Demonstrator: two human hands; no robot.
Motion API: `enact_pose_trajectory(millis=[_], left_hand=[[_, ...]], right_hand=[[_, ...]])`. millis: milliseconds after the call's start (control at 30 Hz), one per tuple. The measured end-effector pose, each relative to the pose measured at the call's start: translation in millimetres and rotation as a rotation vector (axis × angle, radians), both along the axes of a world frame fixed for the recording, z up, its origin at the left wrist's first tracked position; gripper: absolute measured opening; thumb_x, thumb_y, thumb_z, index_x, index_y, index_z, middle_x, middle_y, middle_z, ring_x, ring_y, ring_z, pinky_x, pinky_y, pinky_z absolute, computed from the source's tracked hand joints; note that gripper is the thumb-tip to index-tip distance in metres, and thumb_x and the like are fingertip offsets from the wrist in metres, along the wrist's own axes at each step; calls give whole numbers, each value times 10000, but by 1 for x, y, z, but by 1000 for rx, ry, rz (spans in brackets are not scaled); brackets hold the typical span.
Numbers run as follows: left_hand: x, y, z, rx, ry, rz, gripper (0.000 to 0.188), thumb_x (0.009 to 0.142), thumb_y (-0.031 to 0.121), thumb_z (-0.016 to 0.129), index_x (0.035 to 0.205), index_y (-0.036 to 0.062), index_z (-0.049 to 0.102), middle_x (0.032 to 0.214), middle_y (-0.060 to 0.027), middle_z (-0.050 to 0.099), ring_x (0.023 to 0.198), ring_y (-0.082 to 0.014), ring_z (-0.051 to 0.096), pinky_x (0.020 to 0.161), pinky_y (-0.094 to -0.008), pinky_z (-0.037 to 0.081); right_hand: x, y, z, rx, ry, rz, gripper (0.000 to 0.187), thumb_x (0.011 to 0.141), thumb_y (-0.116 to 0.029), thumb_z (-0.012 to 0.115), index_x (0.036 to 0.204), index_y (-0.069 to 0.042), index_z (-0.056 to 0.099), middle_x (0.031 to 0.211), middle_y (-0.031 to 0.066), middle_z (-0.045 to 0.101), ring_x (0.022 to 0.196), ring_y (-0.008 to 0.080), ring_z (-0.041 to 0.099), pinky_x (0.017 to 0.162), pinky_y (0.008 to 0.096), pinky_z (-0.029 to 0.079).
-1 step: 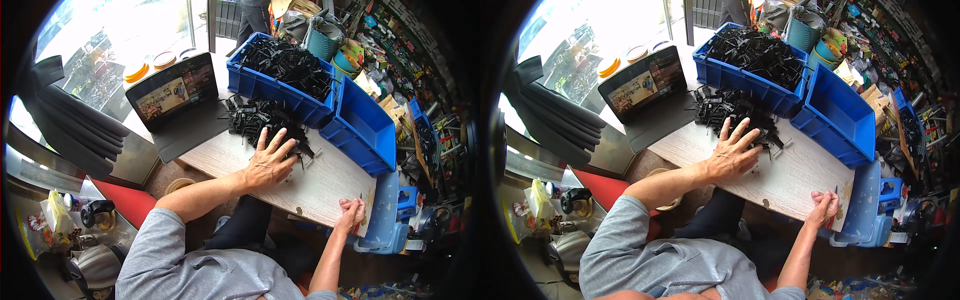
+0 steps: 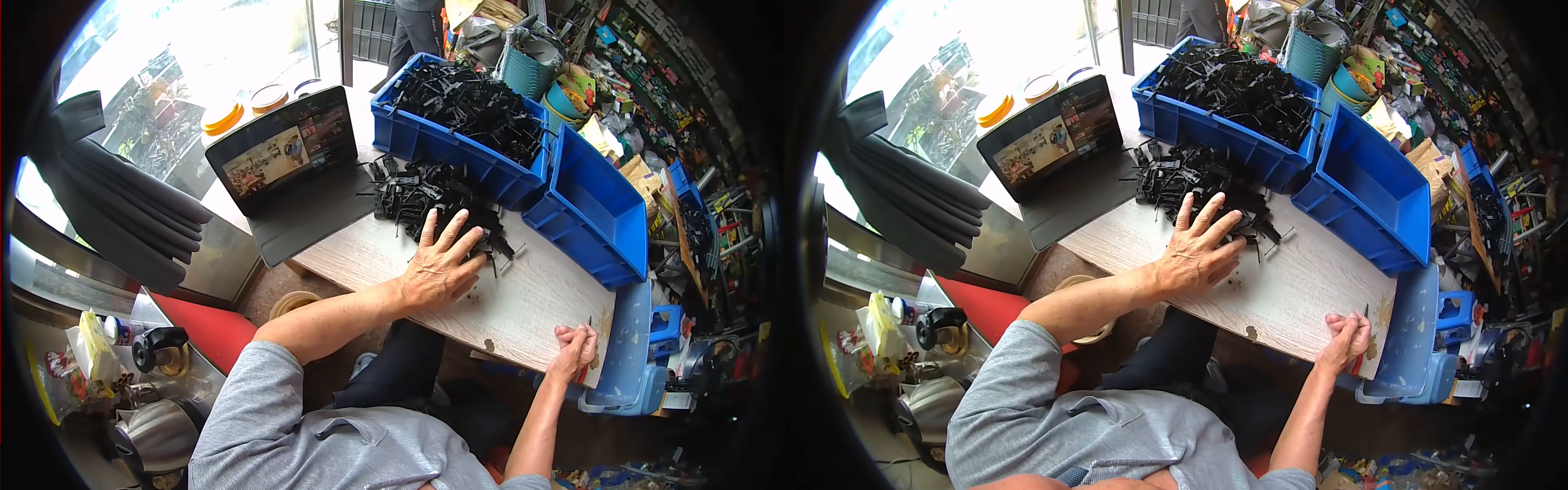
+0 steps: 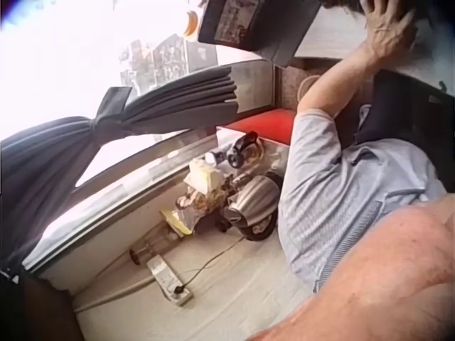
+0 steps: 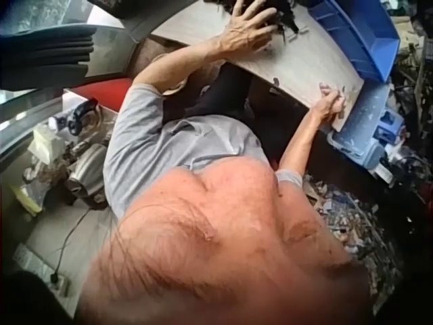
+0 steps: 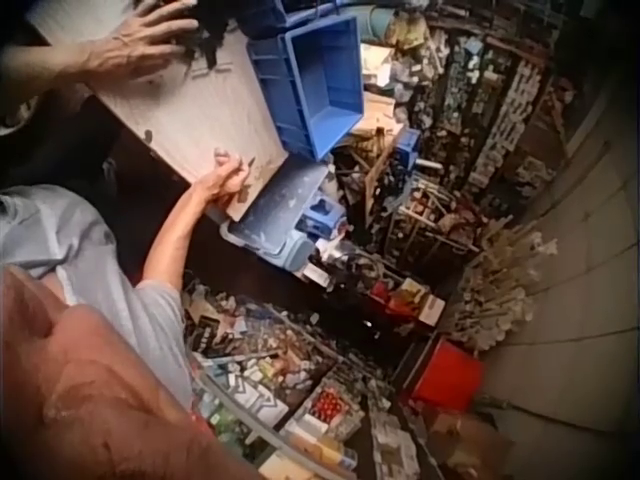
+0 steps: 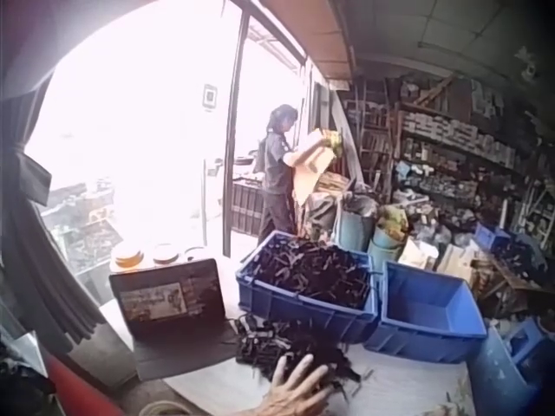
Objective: The person is sorting and assembling various black plastic mechanical parts from blue bins at a workbench.
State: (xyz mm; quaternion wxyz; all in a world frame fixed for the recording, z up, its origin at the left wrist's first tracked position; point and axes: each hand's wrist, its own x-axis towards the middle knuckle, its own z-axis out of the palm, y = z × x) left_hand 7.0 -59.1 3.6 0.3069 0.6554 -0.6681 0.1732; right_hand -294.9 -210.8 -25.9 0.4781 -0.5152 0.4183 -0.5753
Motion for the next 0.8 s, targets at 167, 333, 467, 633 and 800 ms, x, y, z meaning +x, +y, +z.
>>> enact_pose_trajectory(millis=[167, 333, 467, 633, 800], left_hand=[[-1, -4, -3, 2, 58, -4, 367, 772, 312, 749, 1075, 122, 667, 1397, -187, 456, 1428, -447, 283, 1124, -686, 182], [-4, -6, 1, 58, 33, -1, 355, 793, 324, 735, 1080, 124, 676, 1397, -172, 481, 1416, -430, 321, 1134, -666, 200], [-5, -5, 2, 0, 32, 12, 311, 831, 357, 698, 1006, 103, 658, 1357, -172, 495, 1396, -430, 340, 1111, -698, 211], [-6, -6, 2, -52, 11, 19, 323, 831, 369, 695, 999, 97, 652, 1328, -166, 506, 1379, -434, 362, 1119, -691, 206], [-6, -5, 0, -91, 12, 39, 312, 816, 342, 725, 1009, 106, 658, 1310, -165, 524, 1369, -425, 375, 1127, -664, 213]], right_hand=[[-5, -2, -1, 18, 17, 20, 117, 974, -122, 534, 944, -9, 532, 633, 42, 512, 646, 176, 614, 703, 339, 585], [-13, -4, -4, 34, 12, 44, 124, 987, -131, 525, 935, -18, 516, 641, 46, 508, 674, 182, 616, 724, 359, 579], [-13, -4, -6, 27, -26, 73, 114, 982, -119, 534, 927, -20, 523, 637, 48, 516, 670, 191, 619, 732, 371, 572], [-13, -4, -6, -5, -16, 78, 105, 982, -108, 538, 924, -21, 534, 627, 42, 521, 658, 189, 621, 730, 361, 575], [-16, -6, -9, -54, 11, 116, 99, 988, -107, 522, 950, -16, 516, 645, 45, 512, 685, 184, 624, 763, 373, 579]])
